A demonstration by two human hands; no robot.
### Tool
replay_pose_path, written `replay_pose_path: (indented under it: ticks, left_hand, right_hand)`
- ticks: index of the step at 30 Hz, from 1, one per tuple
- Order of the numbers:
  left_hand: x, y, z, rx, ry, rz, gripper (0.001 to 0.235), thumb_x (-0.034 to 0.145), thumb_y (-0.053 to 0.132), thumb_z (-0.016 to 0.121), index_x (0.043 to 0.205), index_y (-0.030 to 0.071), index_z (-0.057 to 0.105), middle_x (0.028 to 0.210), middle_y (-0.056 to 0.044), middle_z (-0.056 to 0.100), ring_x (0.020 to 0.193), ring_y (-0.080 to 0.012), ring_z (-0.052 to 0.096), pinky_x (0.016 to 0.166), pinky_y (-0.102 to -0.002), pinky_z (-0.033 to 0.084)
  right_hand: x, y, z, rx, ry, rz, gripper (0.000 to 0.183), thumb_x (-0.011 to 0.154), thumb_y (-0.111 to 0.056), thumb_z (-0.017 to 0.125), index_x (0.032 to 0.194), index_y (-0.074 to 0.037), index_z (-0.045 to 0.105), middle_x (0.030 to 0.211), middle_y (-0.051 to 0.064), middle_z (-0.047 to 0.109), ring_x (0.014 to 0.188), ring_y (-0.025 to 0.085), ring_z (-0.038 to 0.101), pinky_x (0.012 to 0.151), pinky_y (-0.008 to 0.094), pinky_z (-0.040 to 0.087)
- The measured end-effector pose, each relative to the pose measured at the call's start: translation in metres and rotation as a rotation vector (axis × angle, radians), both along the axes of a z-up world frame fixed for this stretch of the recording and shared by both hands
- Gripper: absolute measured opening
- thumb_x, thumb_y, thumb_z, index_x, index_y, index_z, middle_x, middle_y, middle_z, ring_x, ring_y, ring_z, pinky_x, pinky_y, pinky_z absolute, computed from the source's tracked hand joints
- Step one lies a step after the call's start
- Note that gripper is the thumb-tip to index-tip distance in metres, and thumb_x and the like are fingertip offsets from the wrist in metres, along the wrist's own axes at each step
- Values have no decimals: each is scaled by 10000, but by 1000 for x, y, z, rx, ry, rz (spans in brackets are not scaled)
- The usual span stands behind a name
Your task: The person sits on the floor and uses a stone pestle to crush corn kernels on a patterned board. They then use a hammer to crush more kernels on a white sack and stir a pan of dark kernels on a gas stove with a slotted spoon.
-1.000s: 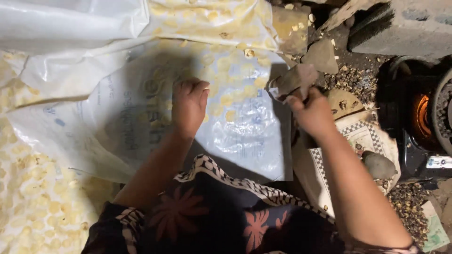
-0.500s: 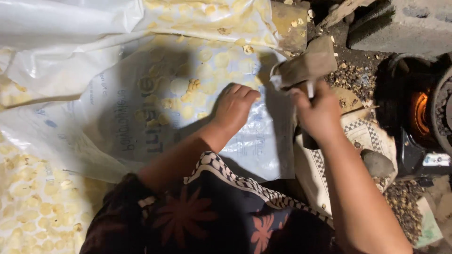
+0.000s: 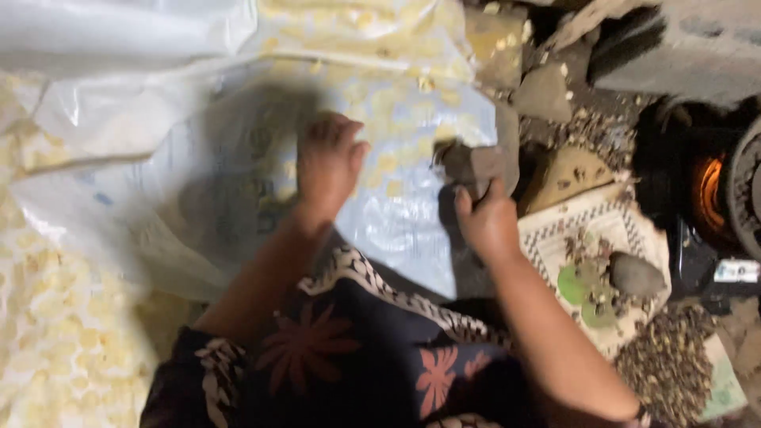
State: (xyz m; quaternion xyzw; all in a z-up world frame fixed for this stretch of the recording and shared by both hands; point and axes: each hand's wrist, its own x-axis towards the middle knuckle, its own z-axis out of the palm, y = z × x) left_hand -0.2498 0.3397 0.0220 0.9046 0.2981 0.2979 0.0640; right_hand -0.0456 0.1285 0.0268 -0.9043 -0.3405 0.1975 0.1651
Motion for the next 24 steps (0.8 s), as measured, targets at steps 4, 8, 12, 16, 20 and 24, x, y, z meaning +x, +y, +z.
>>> replay_pose_path:
  ticks: [4,8,12,16,20,24]
  left_hand:
    - [-12,20,-34,-90,-169,-18,150,956,153,721,1080,103,652,978,-78,590,958,-306,628,791,-397,522]
    - [-18,14,-43,-3,-54,58,234,912,245,767,1131,227,686,985,27,614,945,-224,640,780,-374,565]
    - [-12,26,-48,14,-53,27,195,904,255,775,1078,277,690,944,56,625,916,-234,659,771,-384,565]
    - [-13,33,-51,-28,-79,46,268,845,305,848,1033,236,671,899,5,595,905,-285,659,742,-407,592]
    - [-16,28,-31,-128,-132,31,199,930,290,799,1020,206,643,931,-16,576,912,-294,645,729,-418,598]
    - [3,25,-23,28,9,-32,223,845,210,864,868,188,643,763,-2,566,754,-240,656,673,-371,571]
  right_hand:
    - [2,26,81,-81,72,-23,597,890,-490,728,1225,-1,662,1016,315,721,1060,524,668,876,660,536]
    - [2,19,91,191,-20,-29,428,982,-375,734,1143,-11,577,937,349,679,984,564,654,782,659,516]
    - [-16,11,3,90,-143,-48,541,975,-401,714,1198,73,580,886,361,701,887,544,707,745,638,588]
    - [5,23,22,36,-40,33,573,938,-426,696,1255,30,557,906,334,699,900,530,704,729,630,583]
    - [11,29,74,69,7,59,508,945,-431,682,1198,-3,578,946,325,697,976,544,672,781,643,553]
    - [-15,9,14,40,-139,8,540,975,-510,670,1133,-10,541,850,337,694,886,536,704,754,611,579]
